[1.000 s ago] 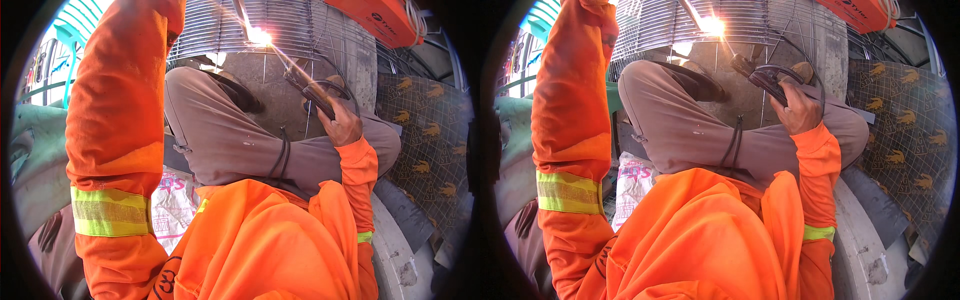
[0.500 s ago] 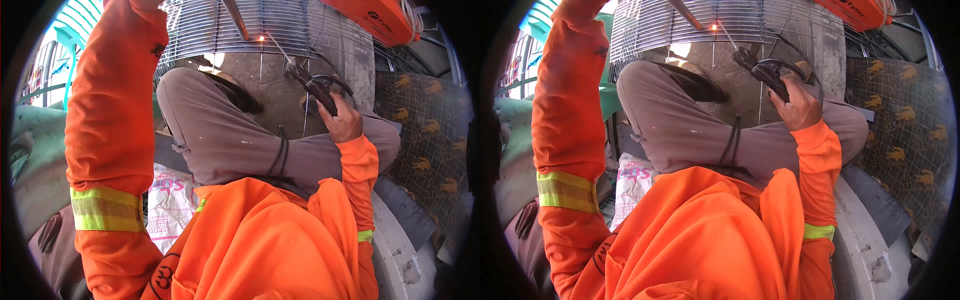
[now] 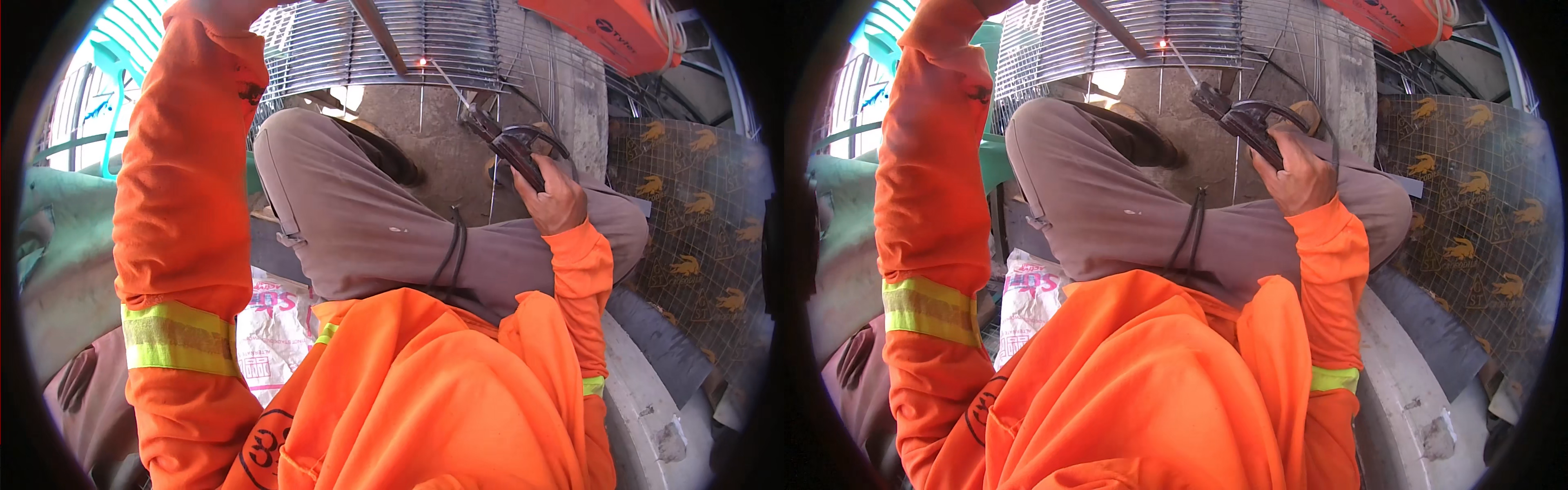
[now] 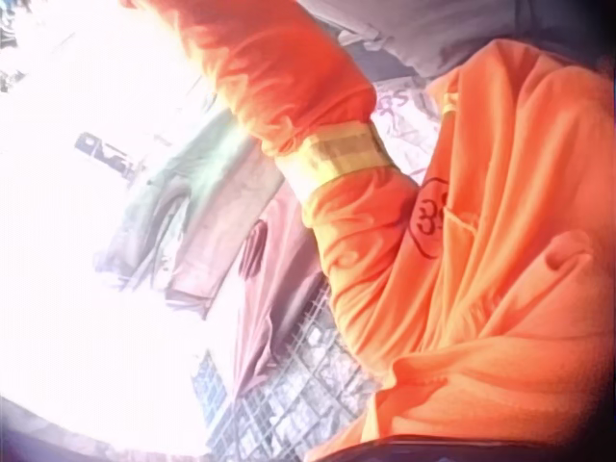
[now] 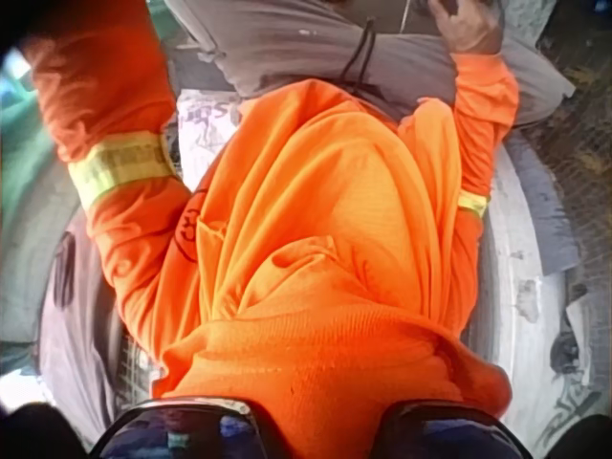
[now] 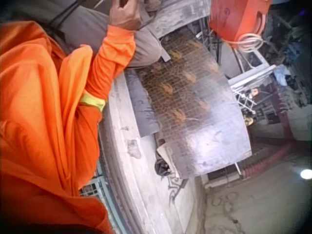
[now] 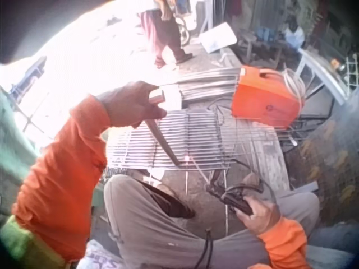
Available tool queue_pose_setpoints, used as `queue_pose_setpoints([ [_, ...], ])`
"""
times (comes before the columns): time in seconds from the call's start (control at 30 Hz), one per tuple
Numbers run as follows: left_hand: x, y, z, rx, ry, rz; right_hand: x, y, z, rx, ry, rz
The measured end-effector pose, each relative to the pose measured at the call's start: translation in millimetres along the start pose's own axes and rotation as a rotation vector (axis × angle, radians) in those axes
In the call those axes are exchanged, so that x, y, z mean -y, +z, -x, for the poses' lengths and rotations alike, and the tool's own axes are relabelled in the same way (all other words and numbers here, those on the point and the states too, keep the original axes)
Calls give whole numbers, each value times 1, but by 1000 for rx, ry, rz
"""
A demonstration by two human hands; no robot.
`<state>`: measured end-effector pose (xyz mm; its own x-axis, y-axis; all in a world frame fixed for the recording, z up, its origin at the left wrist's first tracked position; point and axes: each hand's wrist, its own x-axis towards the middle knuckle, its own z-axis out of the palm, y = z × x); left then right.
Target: Welding and assembling a curved metal wire grid using a welding torch, hammer, and pliers.
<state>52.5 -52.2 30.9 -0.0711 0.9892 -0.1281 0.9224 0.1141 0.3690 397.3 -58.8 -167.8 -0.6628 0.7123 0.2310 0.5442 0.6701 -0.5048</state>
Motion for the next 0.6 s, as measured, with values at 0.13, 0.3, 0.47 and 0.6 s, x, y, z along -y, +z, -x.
queue_pose_setpoints([
  [0.13, -3, -5, -1, -3, -60, 6, -2, -2, 1, 7, -9, -20],
  [0.3, -1, -7, 2, 27, -18, 27, 0, -3, 1, 34, 25, -14],
  [0.47, -2, -4, 2, 12, -16, -22, -3, -2, 2, 15, 84, -34],
  [0.6, -3, -3, 0, 10, -43, -3, -3, -1, 1, 11, 71, -29],
])
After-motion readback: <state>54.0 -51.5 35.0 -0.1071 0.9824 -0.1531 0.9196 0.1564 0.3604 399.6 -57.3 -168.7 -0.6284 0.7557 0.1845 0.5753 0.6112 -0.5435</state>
